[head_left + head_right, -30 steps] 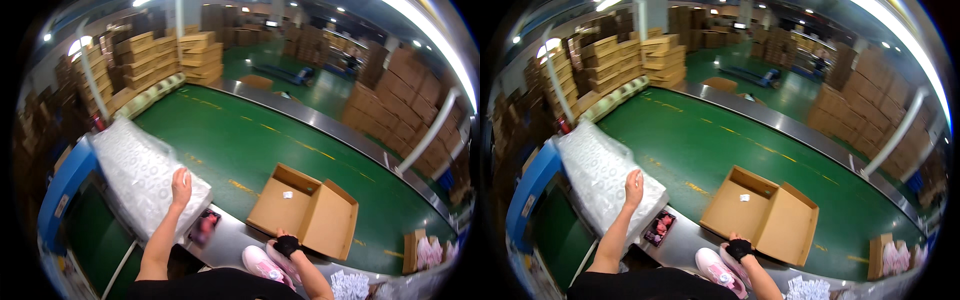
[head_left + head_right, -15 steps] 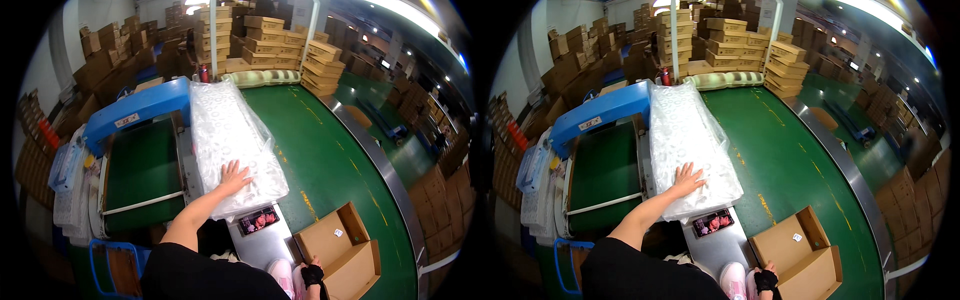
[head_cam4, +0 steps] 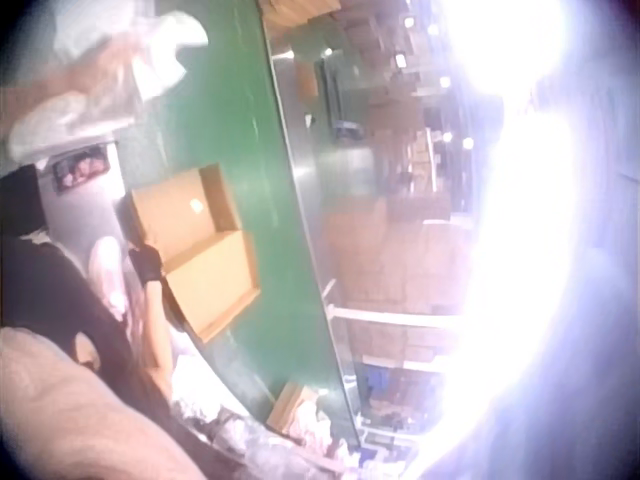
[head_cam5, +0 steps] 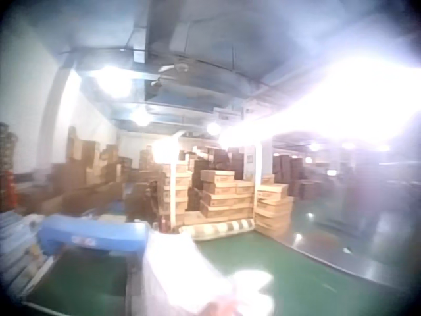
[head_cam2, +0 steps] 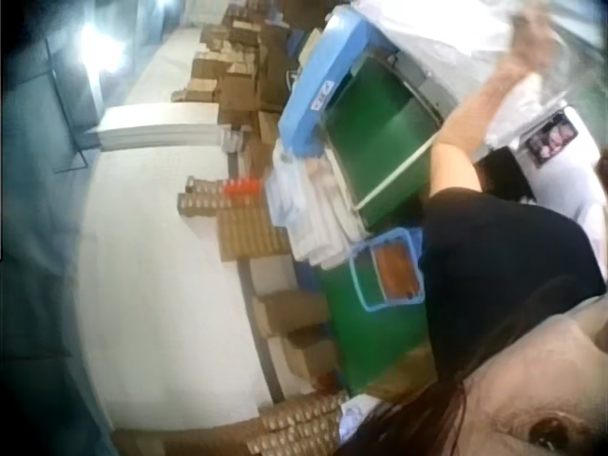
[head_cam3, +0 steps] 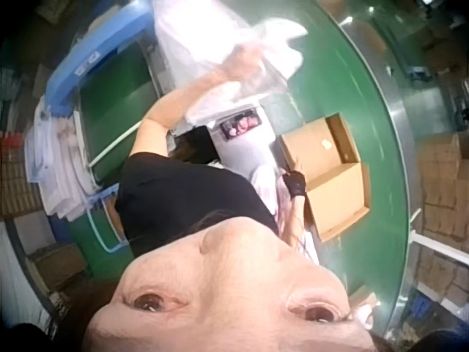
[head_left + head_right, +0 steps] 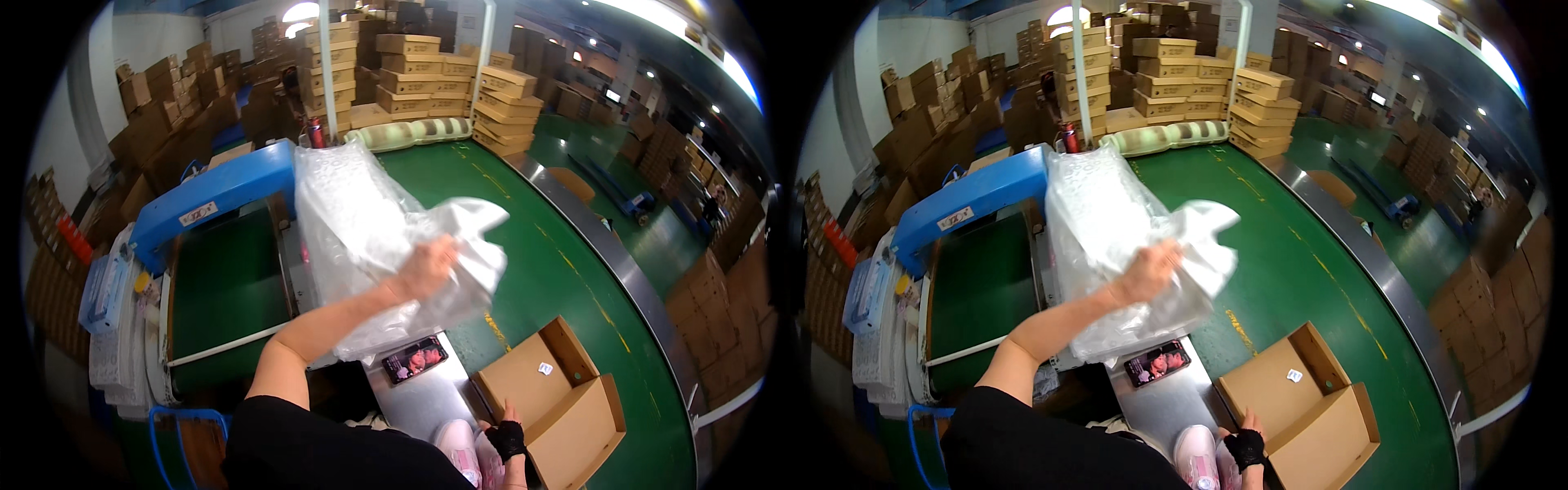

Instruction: The person packs shoes into shoe boxes by hand, placing wrapping paper and shoes into each box, folding the paper around them, closing the lid, and moving the closed box onto the conveyor belt.

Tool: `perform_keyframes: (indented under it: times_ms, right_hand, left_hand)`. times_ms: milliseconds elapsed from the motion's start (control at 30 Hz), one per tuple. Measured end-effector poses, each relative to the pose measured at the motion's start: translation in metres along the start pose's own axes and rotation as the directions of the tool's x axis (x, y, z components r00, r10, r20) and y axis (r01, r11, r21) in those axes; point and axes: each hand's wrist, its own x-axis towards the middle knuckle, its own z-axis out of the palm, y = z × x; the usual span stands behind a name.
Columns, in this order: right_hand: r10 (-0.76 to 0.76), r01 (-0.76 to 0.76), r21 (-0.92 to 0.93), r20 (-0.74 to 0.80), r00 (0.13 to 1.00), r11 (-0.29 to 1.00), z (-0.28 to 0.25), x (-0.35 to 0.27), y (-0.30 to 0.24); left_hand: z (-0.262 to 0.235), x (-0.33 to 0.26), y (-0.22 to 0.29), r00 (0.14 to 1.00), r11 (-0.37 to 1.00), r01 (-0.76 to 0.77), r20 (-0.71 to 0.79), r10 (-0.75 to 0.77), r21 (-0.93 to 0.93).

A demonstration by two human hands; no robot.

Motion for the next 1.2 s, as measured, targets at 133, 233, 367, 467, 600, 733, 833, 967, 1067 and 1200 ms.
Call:
perform_keyframes:
  times_ms: [133,233,367,467,600,733,833,967,1067,1200]
  right_hand:
    - [-0.165,0.223,0.391,-0.177,0.97,0.893,-0.017,0.004,-0.032]
    - [0.196,0.168,0.82,-0.32,0.927,0.547,0.001,0.007,0.022]
    - [0.663,0.264,0.939,-0.343,0.665,0.222,-0.07,-0.013,-0.014]
    - [0.846,0.409,0.9,-0.33,0.419,0.148,-0.08,-0.04,0.071]
    - [0.972,0.496,0.836,-0.199,-0.124,0.234,-0.099,-0.106,0.157]
    - [0.934,0.412,0.855,-0.201,-0.297,0.315,-0.086,-0.192,0.209]
    - [0.904,0.395,0.839,-0.235,-0.357,0.374,-0.068,-0.247,0.225]
    - [0.925,0.548,0.772,-0.133,-0.357,0.322,-0.05,-0.298,0.218]
    - [0.984,0.728,0.669,-0.035,-0.176,0.154,-0.03,-0.281,0.203]
    - [0.876,0.679,0.703,-0.172,0.451,-0.212,0.002,-0.263,0.179]
  left_hand:
    - [0.113,-0.035,0.029,0.937,0.959,-0.054,0.317,0.145,-0.279]
    - [0.157,-0.045,0.092,0.732,0.864,0.331,0.681,0.019,-0.379]
    - [0.225,-0.074,0.115,0.843,0.812,-0.169,0.346,0.412,-0.558]
    - [0.234,-0.081,0.088,0.732,0.799,-0.534,0.322,0.601,-0.277]
    - [0.222,-0.088,0.025,0.679,0.847,-0.531,0.6,0.424,0.002]
    - [0.218,-0.072,-0.015,0.654,0.841,-0.539,0.652,0.384,0.046]
    - [0.204,-0.054,-0.018,0.729,0.782,-0.604,0.5,0.467,0.151]
    - [0.178,-0.029,-0.027,0.812,0.923,-0.285,0.577,0.089,0.258]
    - [0.157,-0.041,-0.099,0.762,0.993,0.058,0.638,-0.111,0.104]
    - [0.17,-0.056,-0.143,0.388,0.834,0.547,0.904,-0.18,-0.069]
